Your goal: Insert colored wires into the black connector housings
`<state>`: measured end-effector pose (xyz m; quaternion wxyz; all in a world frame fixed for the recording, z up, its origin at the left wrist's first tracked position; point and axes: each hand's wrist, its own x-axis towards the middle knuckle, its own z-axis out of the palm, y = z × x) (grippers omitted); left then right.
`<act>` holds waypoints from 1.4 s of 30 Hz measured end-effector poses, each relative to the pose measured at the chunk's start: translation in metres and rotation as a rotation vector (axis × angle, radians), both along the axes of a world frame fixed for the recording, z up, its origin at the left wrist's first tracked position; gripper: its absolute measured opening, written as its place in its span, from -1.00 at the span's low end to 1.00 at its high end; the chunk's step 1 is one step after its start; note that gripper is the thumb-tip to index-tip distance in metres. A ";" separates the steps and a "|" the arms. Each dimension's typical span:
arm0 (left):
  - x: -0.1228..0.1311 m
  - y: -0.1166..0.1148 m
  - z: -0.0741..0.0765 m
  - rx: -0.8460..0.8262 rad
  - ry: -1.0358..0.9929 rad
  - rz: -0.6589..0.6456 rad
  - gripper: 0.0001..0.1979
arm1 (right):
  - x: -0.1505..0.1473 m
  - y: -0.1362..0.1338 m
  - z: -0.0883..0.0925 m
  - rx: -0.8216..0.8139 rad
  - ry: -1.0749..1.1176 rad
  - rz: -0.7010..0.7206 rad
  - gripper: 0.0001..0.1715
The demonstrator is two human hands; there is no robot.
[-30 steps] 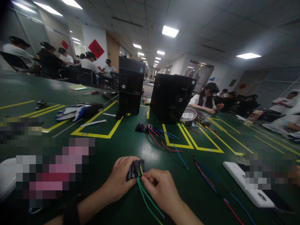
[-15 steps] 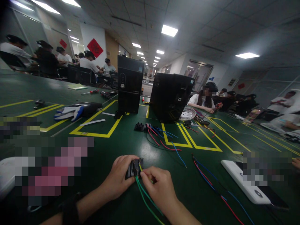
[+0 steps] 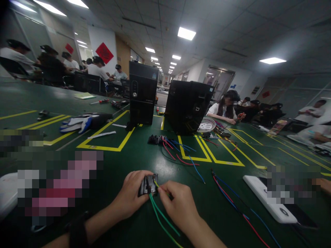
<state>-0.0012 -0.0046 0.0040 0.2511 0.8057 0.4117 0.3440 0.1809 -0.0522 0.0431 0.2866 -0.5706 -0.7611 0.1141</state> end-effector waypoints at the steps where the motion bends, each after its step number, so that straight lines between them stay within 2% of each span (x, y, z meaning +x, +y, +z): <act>1: 0.000 0.000 0.000 0.002 0.000 -0.003 -0.58 | -0.002 0.000 -0.001 0.030 0.004 0.006 -0.75; 5: 0.000 0.000 0.001 0.002 0.009 -0.009 -0.61 | -0.006 -0.001 -0.004 0.075 -0.008 0.084 -0.77; 9: -0.001 0.001 0.001 -0.004 0.015 -0.004 -0.58 | -0.006 -0.002 0.000 0.007 -0.068 0.138 -0.73; 12: -0.001 0.001 0.000 -0.007 0.016 -0.006 -0.59 | -0.002 -0.001 0.004 -0.049 -0.076 0.105 -0.71; 18: 0.000 0.002 -0.002 -0.010 -0.001 -0.003 -0.58 | 0.007 0.004 0.008 -0.140 -0.040 0.023 -0.83; 28: -0.001 0.001 0.001 0.005 0.009 -0.002 -0.60 | -0.008 -0.003 -0.001 0.006 0.069 0.053 -0.77; 31: -0.001 0.001 0.000 0.015 0.011 0.004 -0.61 | -0.009 -0.004 -0.001 -0.037 0.012 0.069 -0.78; 36: 0.000 0.001 0.000 -0.006 0.011 0.005 -0.61 | -0.005 -0.002 -0.001 -0.151 -0.060 -0.008 -0.81; 42: 0.001 0.002 0.000 -0.003 0.005 0.001 -0.60 | -0.007 -0.004 -0.001 -0.137 0.105 0.035 -0.74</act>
